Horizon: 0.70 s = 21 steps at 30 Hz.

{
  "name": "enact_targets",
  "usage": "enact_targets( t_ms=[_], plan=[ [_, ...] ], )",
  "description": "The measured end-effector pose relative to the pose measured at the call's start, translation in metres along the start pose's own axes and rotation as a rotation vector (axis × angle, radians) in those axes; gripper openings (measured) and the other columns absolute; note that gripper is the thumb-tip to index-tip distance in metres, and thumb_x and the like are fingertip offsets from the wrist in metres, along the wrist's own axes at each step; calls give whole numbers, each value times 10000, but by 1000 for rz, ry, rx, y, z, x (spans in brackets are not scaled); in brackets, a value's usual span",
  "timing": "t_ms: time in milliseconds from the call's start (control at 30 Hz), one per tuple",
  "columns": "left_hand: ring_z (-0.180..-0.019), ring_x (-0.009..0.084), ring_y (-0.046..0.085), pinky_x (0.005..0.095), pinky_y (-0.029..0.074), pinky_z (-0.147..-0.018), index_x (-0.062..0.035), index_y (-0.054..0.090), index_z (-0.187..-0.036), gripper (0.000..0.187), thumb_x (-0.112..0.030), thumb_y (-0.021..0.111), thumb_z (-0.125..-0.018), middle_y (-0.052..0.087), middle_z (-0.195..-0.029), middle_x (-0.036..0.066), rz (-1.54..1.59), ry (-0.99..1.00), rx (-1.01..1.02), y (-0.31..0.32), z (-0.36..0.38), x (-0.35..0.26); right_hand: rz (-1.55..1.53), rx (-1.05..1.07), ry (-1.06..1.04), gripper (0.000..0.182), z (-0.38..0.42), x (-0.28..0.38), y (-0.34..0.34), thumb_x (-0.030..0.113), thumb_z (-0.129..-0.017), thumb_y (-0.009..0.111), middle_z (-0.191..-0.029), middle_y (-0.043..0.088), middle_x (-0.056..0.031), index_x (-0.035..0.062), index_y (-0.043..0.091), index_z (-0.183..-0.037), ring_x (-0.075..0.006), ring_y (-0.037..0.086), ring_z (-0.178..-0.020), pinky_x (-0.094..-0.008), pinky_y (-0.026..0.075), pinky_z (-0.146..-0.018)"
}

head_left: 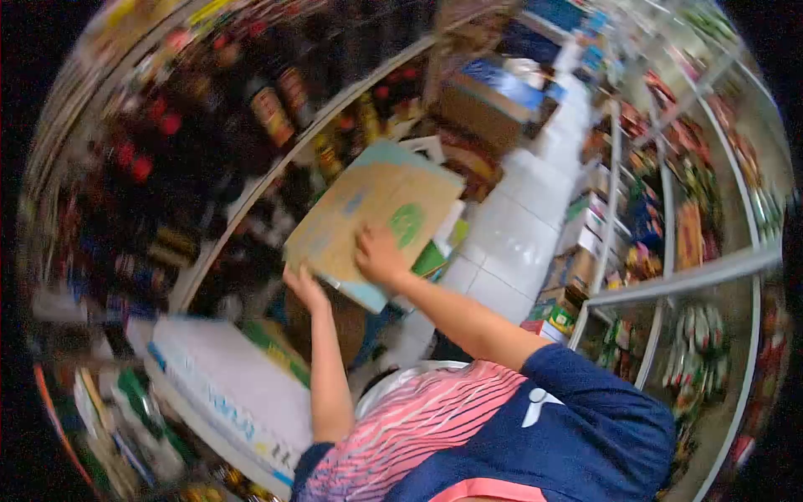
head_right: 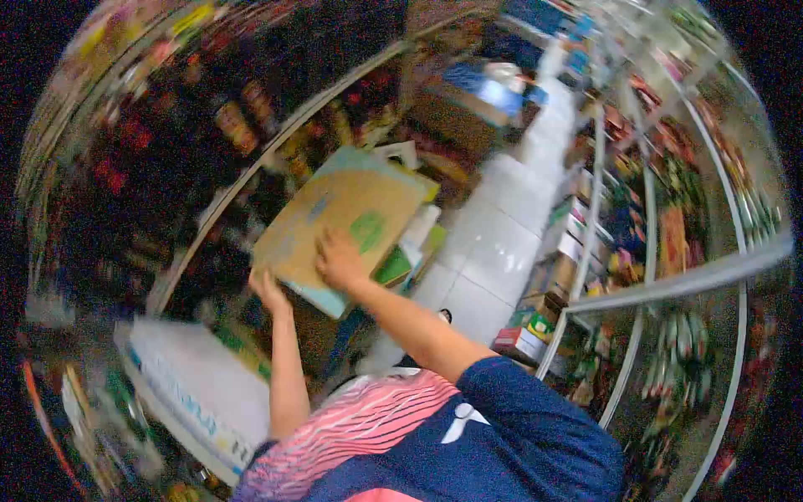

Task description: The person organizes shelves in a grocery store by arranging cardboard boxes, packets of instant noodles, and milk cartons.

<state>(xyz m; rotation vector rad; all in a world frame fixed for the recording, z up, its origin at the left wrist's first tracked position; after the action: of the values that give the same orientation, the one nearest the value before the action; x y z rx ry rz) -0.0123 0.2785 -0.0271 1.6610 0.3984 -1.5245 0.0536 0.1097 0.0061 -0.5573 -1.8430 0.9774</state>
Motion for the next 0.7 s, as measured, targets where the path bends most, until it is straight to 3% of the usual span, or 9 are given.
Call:
enact_targets(
  t_ms=[233, 333, 433, 467, 500, 567, 633, 667, 700],
  plan=[
    [-1097, 302, 406, 437, 367, -911, -61, 282, -1241, 472, -269, 443, -849, 336, -1235, 164, -7, -396, -288, -5, 122, 58, 61, -44, -52, 468, 6, 4, -2, 275, -786, 478, -1279, 366, -208, 29, 445, -1182, -370, 312, -1198, -478, 190, -1024],
    [-1100, 266, 408, 393, 352, -923, -47, 307, -1235, 467, -245, 459, -841, 364, -1223, 138, -110, -398, -191, 2, 151, 31, -12, 17, -58, 434, 5, 4, -9, 252, -785, 484, -1290, 345, -210, 20, 471, -1153, -381, 293, -1199, -495, 185, -1012],
    [-1044, 231, 442, 373, 377, -887, -8, 352, -1195, 448, -185, 499, -810, 406, -1188, 130, -168, -291, -171, 53, 174, -26, -138, 94, -140, 387, -3, -16, -14, 262, -822, 483, -1204, 455, -190, 13, 501, -1118, -304, 416, -1129, -438, 305, -951],
    [-1044, 231, 442, 373, 377, -887, -8, 352, -1195, 448, -185, 499, -810, 406, -1188, 130, -170, -283, -155, 65, 173, -23, -747, 270, 40, 344, -1, -34, -7, 268, -831, 499, -1117, 523, -154, 33, 531, -1080, -252, 493, -1021, -388, 372, -882],
    [-966, 217, 487, 358, 413, -828, 4, 415, -1124, 382, -168, 513, -798, 464, -1117, 138, -98, -273, 10, 80, 174, -18, -1356, 445, 226, 303, 4, -49, -1, 275, -841, 515, -1031, 591, -117, 52, 561, -1042, -200, 571, -912, -337, 440, -813],
    [-888, 203, 532, 344, 448, -770, 16, 478, -1053, 320, -152, 527, -786, 521, -1047, 145, -33, -270, 188, 100, 169, -5, -1628, 446, 448, 269, 32, -92, -42, 282, -860, 513, -921, 629, -78, 63, 587, -998, -124, 590, -783, -248, 468, -686],
    [-706, 168, 571, 306, 477, -632, 24, 566, -837, 177, -135, 553, -758, 595, -823, 122, -20, -774, 831, 141, 168, 36, -1436, 359, 467, 273, 68, -154, -97, 281, -851, 520, -934, 625, -77, 54, 586, -988, -131, 582, -795, -255, 464, -667],
    [-604, 142, 561, 278, 466, -560, 14, 588, -700, 175, -155, 591, -749, 595, -691, 73, -293, -794, 1018, 169, 175, 35, -1450, 307, 554, 350, 101, -220, -66, 326, -879, 468, -1027, 606, -66, 69, 542, -1104, -125, 563, -916, -258, 444, -751],
    [-632, 124, 552, 250, 448, -579, -6, 594, -690, 181, -175, 633, -740, 585, -688, 48, -455, -863, 1275, 196, 189, 22, -1146, 281, 682, 332, 133, -268, -89, 299, -871, 482, -1002, 604, -61, 55, 546, -1087, -137, 563, -901, -280, 446, -773]
  ],
)
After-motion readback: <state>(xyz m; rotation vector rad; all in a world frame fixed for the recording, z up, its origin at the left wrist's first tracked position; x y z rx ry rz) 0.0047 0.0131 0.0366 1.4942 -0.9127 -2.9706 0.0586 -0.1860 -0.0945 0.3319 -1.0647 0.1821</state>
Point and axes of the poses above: each hand's wrist, its own z-axis away from the middle knuckle, its own y-axis out of the palm, x = y × z, the point moved 5 cm from there along -z, towards the middle knuckle
